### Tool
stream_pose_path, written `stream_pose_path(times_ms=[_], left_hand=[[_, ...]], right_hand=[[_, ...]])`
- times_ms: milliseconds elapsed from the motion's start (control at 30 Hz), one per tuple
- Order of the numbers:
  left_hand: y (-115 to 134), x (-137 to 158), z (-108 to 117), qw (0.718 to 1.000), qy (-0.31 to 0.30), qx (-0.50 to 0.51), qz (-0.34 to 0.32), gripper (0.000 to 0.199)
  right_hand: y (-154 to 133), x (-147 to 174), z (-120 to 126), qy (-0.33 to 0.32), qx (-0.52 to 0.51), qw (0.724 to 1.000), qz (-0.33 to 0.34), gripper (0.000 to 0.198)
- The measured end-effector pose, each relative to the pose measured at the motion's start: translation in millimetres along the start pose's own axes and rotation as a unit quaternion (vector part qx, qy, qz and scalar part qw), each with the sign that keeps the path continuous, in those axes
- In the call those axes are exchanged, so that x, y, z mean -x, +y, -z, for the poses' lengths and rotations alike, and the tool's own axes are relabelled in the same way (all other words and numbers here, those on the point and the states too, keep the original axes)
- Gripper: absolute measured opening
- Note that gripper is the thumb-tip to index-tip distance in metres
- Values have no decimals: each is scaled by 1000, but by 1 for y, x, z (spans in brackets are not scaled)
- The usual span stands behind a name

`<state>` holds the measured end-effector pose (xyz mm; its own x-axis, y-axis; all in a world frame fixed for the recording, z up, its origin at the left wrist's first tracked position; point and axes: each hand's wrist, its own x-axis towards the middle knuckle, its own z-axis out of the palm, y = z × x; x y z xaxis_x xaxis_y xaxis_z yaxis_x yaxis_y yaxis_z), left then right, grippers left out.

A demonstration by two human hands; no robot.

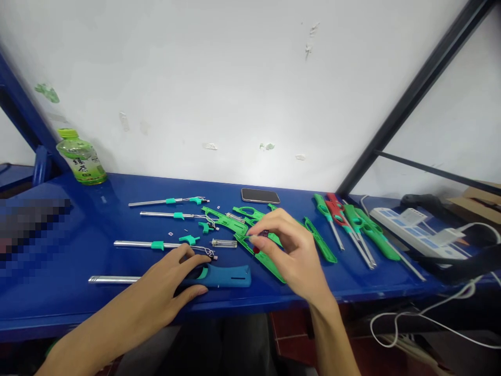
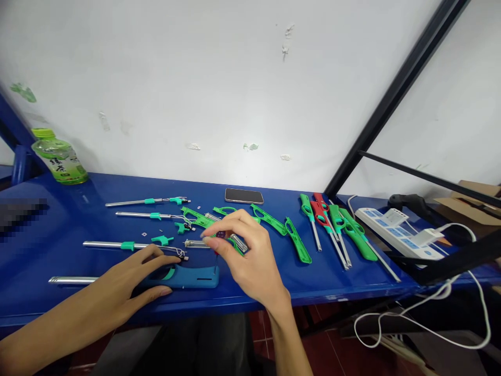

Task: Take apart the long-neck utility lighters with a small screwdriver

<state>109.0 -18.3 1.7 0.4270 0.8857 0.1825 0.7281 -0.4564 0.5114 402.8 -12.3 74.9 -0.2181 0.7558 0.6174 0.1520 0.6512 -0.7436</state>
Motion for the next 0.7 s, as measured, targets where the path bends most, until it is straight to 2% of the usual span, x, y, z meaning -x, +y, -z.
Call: stream_pose_path(times_ms=[67, 133, 267, 333, 433, 500, 600, 700], left_hand=[[0, 0, 0, 1000, -6, 3, 4, 45], [0, 1, 0, 1000, -6, 0, 8, 45], [-2, 1, -1, 1000, -6, 0, 11, 44], [-2, 0, -1, 1000, -14, 6, 13, 44], [0, -2, 1, 999, -25, 10, 20, 43], [1, -3, 2, 999, -31, 8, 24, 44], [3, -4, 3, 999, -27, 4, 18, 45], [3, -3, 3, 1000, -23, -2, 12, 44]], right_hand=[[1, 0, 1, -21, -11, 1000, -19, 21], [1, 0, 1, -34, -21, 999, -26, 26], [2, -1, 3, 2, -2, 1000, -2, 11], [2, -1, 4, 8, 0, 1000, -6, 16], [0, -1, 6, -26, -18, 999, -24, 28], [0, -1, 6, -33, -23, 999, -20, 22], [1, 0, 4, -1, -9, 1000, -10, 5], [1, 0, 4, -8, -17, 999, -35, 15]])
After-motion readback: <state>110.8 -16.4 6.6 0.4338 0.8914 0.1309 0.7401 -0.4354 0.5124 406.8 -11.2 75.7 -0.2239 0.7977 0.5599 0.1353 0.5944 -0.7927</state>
